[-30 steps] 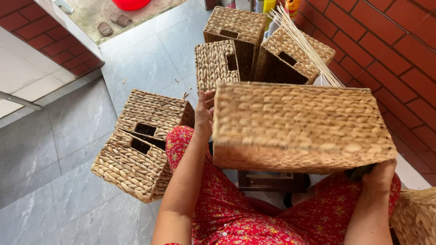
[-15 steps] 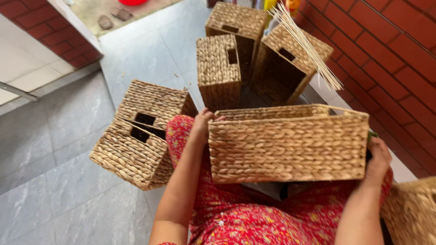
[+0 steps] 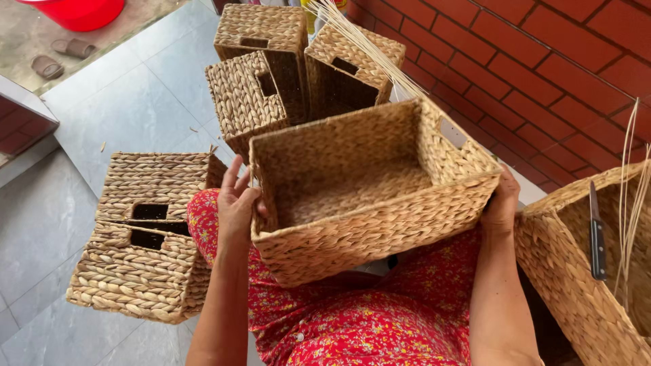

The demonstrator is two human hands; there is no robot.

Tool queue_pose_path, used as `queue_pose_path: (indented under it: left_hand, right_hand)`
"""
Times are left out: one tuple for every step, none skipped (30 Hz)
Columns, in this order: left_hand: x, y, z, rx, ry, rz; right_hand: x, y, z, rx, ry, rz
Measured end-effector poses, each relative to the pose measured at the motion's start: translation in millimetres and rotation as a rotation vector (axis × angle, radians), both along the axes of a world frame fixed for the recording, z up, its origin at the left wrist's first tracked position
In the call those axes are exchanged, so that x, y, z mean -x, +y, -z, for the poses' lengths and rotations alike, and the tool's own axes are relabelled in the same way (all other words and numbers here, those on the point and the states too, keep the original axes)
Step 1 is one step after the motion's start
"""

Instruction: The person sits on the floor and wipes woven water-hyacinth storage baskets with a green cloth, turning each basket to clean its outer sides and interior. They briefly use a knife and scissors to trim stray fibers from a basket edge before resuming wiping.

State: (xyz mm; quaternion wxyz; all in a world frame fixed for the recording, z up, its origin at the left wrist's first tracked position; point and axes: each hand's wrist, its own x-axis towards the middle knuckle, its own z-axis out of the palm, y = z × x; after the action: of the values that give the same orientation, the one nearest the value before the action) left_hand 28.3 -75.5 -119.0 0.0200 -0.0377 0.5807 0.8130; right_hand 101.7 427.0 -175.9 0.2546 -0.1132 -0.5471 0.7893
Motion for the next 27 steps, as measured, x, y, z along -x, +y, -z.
queue_pose_path:
  left_hand:
    - [-8, 2, -11, 0.013, 0.064, 0.000]
    - [-15, 4, -23, 0.024, 0.128, 0.003]
    - [-21, 5, -35, 0.050, 0.173, -0.005]
    - [-28, 6, -47, 0.074, 0.224, -0.013]
    - [-37, 6, -57, 0.097, 0.273, -0.022]
    - [-48, 6, -65, 0.099, 0.324, -0.032]
    - [-59, 5, -73, 0.101, 0.376, -0.043]
    - [-69, 6, -78, 0.104, 0.429, -0.054]
    - [-80, 6, -81, 0.135, 0.465, -0.066]
    - [-92, 6, -82, 0.167, 0.501, -0.077]
    - [-100, 5, -81, 0.201, 0.535, -0.090]
    - [-106, 5, -78, 0.280, 0.568, -0.088]
    - [-111, 4, -74, 0.361, 0.599, -0.085]
    - [-114, 2, -69, 0.443, 0.629, -0.081]
    - [-112, 1, -64, 0.521, 0.715, -0.099]
    - [-109, 0, -58, 0.598, 0.799, -0.115]
    - [-109, -1, -52, 0.675, 0.878, -0.130]
    - [-111, -2, -47, 0.648, 0.836, -0.123]
    - [-112, -3, -43, 0.620, 0.800, -0.119]
    - [-114, -2, -41, 0.593, 0.765, -0.116]
    - [-117, 0, -38, 0.609, 0.785, -0.139]
    - [-122, 4, -36, 0.626, 0.803, -0.162]
    - [-127, 9, -34, 0.642, 0.821, -0.187]
    - [-132, 16, -33, 0.664, 0.812, -0.226]
    - [-134, 24, -31, 0.688, 0.804, -0.264]
    - [-134, 30, -29, 0.711, 0.801, -0.304]
    - [-135, 34, -29, 0.797, 0.801, -0.300]
  right_hand:
    - [0, 4, 0, 0.031, 0.060, -0.027]
    - [-1, 9, 0, 0.060, 0.120, -0.051]
    - [-3, 14, -1, 0.043, 0.105, -0.055]
    - [-4, 19, -1, 0.024, 0.095, -0.058]
    - [-7, 25, -3, 0.004, 0.082, -0.062]
    - [-11, 30, -5, 0.002, 0.066, -0.066]
    - [-16, 35, -8, 0.000, 0.052, -0.069]
    - [-21, 38, -11, 0.000, 0.037, -0.073]
    - [-26, 39, -14, -0.026, 0.034, -0.056]
    - [-31, 40, -17, -0.050, 0.029, -0.040]
    - [-35, 39, -19, -0.073, 0.022, -0.025]
    - [-39, 38, -21, -0.047, 0.039, 0.001]
    - [-43, 35, -22, -0.019, 0.054, 0.027]
    - [-47, 31, -23, 0.009, 0.068, 0.054]
    - [-50, 28, -23, 0.020, 0.088, 0.045]
    - [-52, 23, -21, 0.030, 0.107, 0.037]
    - [-55, 19, -21, 0.041, 0.119, 0.029]
    - [-58, 15, -20, 0.039, 0.118, 0.039]
    - [-60, 11, -21, 0.035, 0.125, 0.049]
    - [-62, 8, -23, 0.031, 0.133, 0.059]
    - [-64, 5, -26, 0.051, 0.178, 0.119]
    - [-66, 4, -32, 0.069, 0.222, 0.178]
    - [-68, 2, -40, 0.085, 0.267, 0.234]
    - [-69, 1, -50, 0.139, 0.306, 0.325]
    - [-72, 3, -64, 0.192, 0.345, 0.417]
    - [-75, 4, -80, 0.199, 0.385, 0.518]
    - [-84, -1, -94, 0.137, 0.374, 0.570]
